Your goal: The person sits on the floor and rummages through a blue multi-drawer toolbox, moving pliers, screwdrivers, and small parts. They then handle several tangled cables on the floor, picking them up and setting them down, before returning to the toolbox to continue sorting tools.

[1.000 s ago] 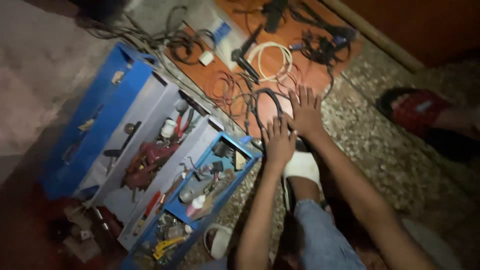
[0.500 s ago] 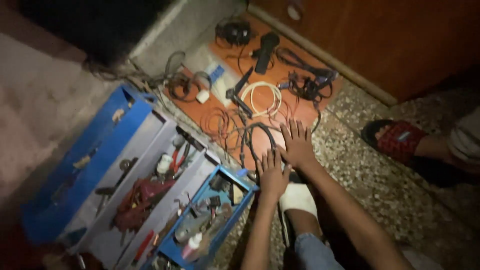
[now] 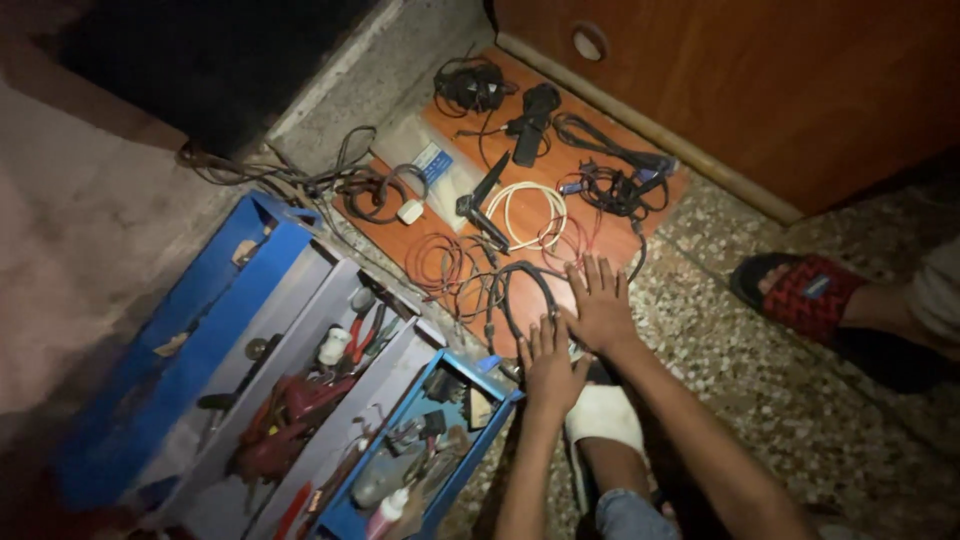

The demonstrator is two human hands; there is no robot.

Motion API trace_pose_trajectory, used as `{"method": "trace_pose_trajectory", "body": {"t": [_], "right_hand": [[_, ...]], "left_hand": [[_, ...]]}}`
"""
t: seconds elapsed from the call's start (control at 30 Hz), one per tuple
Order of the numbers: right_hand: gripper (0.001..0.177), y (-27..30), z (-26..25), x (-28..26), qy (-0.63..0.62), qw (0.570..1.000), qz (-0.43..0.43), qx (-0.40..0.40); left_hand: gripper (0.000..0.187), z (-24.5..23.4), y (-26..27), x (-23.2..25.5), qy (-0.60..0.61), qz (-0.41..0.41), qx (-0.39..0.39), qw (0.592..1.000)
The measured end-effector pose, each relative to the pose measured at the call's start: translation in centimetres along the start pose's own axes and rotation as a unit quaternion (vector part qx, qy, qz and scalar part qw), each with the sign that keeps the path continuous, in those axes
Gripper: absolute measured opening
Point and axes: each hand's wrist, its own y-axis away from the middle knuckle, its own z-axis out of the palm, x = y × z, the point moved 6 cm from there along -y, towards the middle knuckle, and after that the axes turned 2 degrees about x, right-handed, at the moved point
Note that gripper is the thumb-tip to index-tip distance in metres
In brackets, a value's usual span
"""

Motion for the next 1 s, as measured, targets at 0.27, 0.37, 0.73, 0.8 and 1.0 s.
{"method": "trace_pose_trajectory", "body": {"t": [0.27, 0.37, 0.73, 0.8, 1.0], "right_hand": [[0.087, 0.7, 1.0, 0.1, 0.016, 1.000, 0.004, -0.015], [0.090, -0.6, 0.6, 0.1, 0.024, 1.000, 0.001, -0.013], [0.083, -0.2, -0.1, 0.4, -0.010, 1.000, -0.010, 0.014], [0.083, 0.2, -0.9, 0.1, -0.016, 1.000, -0.012, -0.006], [0.061, 2.1, -6.2, 0.5, -0.119, 0.992, -0.036, 0.017]], "left_hand": [[0.098, 0.3, 0.4, -0.6, -0.018, 0.028, 0.010, 0.999], [0.100, 0.7, 0.2, -0.7, -0.026, -0.005, -0.040, 0.999], [0.096, 0.1, -0.3, -0.1, -0.031, 0.035, 0.007, 0.999], [0.095, 0.1, 0.6, -0.2, -0.045, 0.034, 0.002, 0.998], [0.093, 0.2, 0.7, 0.3, -0.069, 0.029, -0.013, 0.997]]}}
